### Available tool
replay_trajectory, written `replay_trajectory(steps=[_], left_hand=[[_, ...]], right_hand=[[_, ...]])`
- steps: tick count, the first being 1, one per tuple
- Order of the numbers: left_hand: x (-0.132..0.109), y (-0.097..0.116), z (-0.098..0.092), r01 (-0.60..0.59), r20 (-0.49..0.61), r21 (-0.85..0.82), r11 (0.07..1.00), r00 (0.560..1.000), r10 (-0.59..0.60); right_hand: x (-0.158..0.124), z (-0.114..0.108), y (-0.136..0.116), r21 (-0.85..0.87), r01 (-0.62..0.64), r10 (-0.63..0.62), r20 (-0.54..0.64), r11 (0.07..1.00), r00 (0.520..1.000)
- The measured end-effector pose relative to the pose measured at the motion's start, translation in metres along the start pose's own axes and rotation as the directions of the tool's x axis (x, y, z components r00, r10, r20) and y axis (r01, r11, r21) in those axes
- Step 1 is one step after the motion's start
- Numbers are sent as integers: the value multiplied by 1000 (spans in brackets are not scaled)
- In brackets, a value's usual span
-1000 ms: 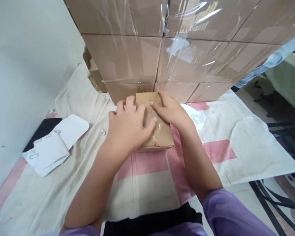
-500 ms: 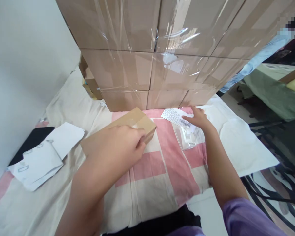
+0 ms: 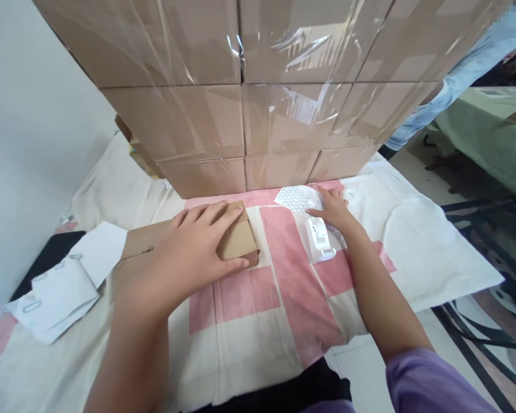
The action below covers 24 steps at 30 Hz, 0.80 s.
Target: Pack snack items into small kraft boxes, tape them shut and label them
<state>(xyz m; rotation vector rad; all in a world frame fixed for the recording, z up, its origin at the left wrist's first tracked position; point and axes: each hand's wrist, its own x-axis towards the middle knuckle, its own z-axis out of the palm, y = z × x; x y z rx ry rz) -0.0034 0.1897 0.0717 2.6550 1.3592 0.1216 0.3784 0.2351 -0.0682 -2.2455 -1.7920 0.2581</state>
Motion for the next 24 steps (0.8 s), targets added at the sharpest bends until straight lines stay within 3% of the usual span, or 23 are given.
replay_trajectory(steps=[8, 12, 16, 18, 20, 21, 22, 24], left_hand=[[-4, 5, 4, 2, -23, 35, 999, 1000, -1], [-8, 7, 0, -30, -57, 44, 999, 998, 33], [-7, 24, -5, -97, -167, 37, 995, 981, 102], [-5, 43, 1, -109, -381, 26, 994, 918, 111], [-2, 67, 16, -184, -616, -16, 983, 776, 135], [-1, 80, 27, -266, -690, -46, 963, 705, 162], [1, 92, 41, -358, -726, -89, 930, 662, 185], [6, 111, 74, -502, -733, -215, 838, 650, 201]], right_hand=[[-20, -23, -11, 227, 244, -215, -144, 943, 966], [-38, -43, -32, 279, 412, -337, -279, 868, 899], [-57, -53, -60, 320, 459, -345, -354, 829, 869], [-67, -54, -73, 389, 470, -334, -369, 792, 867], [-76, -52, -84, 491, 466, -301, -379, 736, 875], [-80, -50, -89, 547, 454, -278, -376, 703, 884], [-84, -48, -94, 602, 437, -256, -366, 668, 895], [-89, -43, -103, 707, 396, -224, -329, 586, 917]])
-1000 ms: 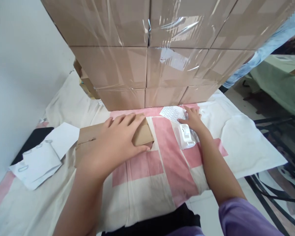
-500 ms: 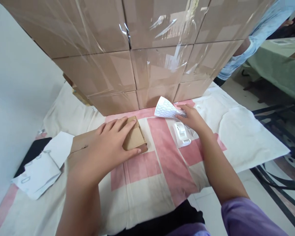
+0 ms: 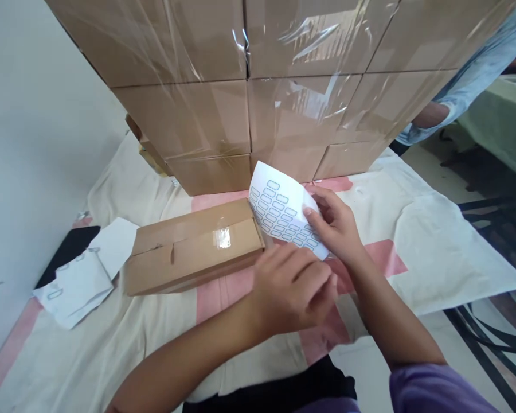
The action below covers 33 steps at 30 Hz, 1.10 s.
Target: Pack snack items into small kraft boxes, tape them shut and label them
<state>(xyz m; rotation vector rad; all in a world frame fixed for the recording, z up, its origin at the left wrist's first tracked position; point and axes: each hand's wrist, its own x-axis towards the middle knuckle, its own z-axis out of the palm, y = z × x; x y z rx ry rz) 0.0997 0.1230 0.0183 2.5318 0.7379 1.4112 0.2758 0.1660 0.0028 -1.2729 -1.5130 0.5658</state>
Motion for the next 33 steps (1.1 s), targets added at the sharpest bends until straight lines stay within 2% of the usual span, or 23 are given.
replay_trajectory(steps=[2, 4, 7, 9, 10, 14, 16, 19, 23, 28, 33], left_hand=[[-20, -1, 31, 83, 22, -198, 977, 997, -80], [-38, -9, 56, 264, 73, -376, 888, 964, -256], [-55, -26, 77, 537, 145, -505, 676, 825, -547], [-58, -35, 82, 604, 120, -532, 594, 748, -653], [-57, -38, 82, 605, 88, -539, 586, 733, -675], [-52, -41, 81, 570, -38, -488, 662, 743, -668], [-50, -41, 80, 583, -59, -439, 684, 741, -669], [-49, -42, 80, 610, -50, -399, 684, 730, -681], [-50, -46, 80, 612, -46, -368, 700, 740, -671], [-49, -48, 81, 573, -72, -413, 708, 754, -653], [-50, -49, 83, 598, -68, -444, 667, 720, -690]], right_hand=[[-2, 8, -1, 137, -48, 47, 14, 989, 999], [-1, 13, 0, 247, -95, 92, 24, 964, 995], [0, 18, 8, 295, -186, 197, -8, 937, 980], [0, 21, 13, 286, -222, 248, -56, 932, 967], [0, 22, 16, 285, -230, 261, -75, 931, 962], [-2, 29, 23, 311, -290, 327, -74, 905, 942], [-3, 32, 25, 324, -329, 368, -64, 887, 928], [-6, 34, 26, 317, -334, 386, -117, 888, 915], [-10, 35, 27, 195, -306, 341, -187, 932, 921], [-12, 37, 26, 64, -262, 270, -207, 963, 940], [-11, 36, 26, 21, -244, 241, -248, 970, 938]])
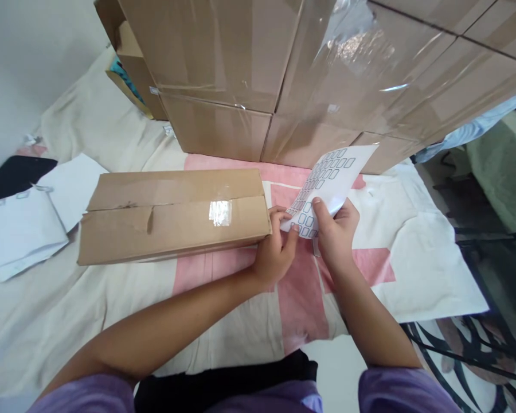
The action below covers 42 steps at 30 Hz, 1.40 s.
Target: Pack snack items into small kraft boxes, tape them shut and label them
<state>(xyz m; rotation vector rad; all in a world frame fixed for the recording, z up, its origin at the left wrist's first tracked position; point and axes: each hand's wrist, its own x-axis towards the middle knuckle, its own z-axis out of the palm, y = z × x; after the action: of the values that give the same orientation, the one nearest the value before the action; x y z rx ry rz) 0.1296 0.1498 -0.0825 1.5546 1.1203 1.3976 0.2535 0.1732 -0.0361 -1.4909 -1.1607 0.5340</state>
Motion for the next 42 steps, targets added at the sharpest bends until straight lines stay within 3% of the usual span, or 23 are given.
replay_trajectory(steps=[13, 16, 19, 21, 23, 26, 27, 29, 31, 36, 42], left_hand=[[2, -5, 1, 64, 9, 33, 997, 998, -64], [3, -4, 1, 81, -5, 14, 997, 997, -81], [2, -3, 1, 159, 40, -54, 986, 987, -156], [1, -3, 2, 242, 112, -110, 964, 967, -230], [-1, -4, 3, 299, 155, -153, 942, 948, -276], [-2, -4, 4, 319, 164, -194, 928, 943, -290], [-2, -4, 4, 321, 168, -197, 927, 942, -290], [-2, -3, 4, 324, 175, -189, 927, 940, -293], [-1, -2, 3, 328, 178, -181, 927, 938, -297], [0, -1, 2, 330, 192, -183, 926, 936, -296], [1, -2, 2, 332, 201, -188, 924, 934, -295]], right_hand=[[5, -8, -3, -81, 39, -41, -21, 996, 999], [21, -22, -1, -77, 94, -104, -149, 993, 983], [48, -42, 12, 82, 190, -153, -327, 978, 932], [67, -56, 24, 219, 169, -66, -411, 961, 909], [84, -70, 37, 339, 10, 154, -455, 941, 877], [100, -85, 50, 440, -344, 528, -418, 830, 740], [102, -88, 52, 446, -434, 606, -385, 783, 696], [105, -94, 55, 447, -536, 687, -316, 716, 654], [106, -97, 57, 456, -557, 702, -256, 694, 665], [109, -101, 63, 542, -496, 635, -94, 679, 767], [112, -99, 78, 537, -464, 574, -47, 705, 817]])
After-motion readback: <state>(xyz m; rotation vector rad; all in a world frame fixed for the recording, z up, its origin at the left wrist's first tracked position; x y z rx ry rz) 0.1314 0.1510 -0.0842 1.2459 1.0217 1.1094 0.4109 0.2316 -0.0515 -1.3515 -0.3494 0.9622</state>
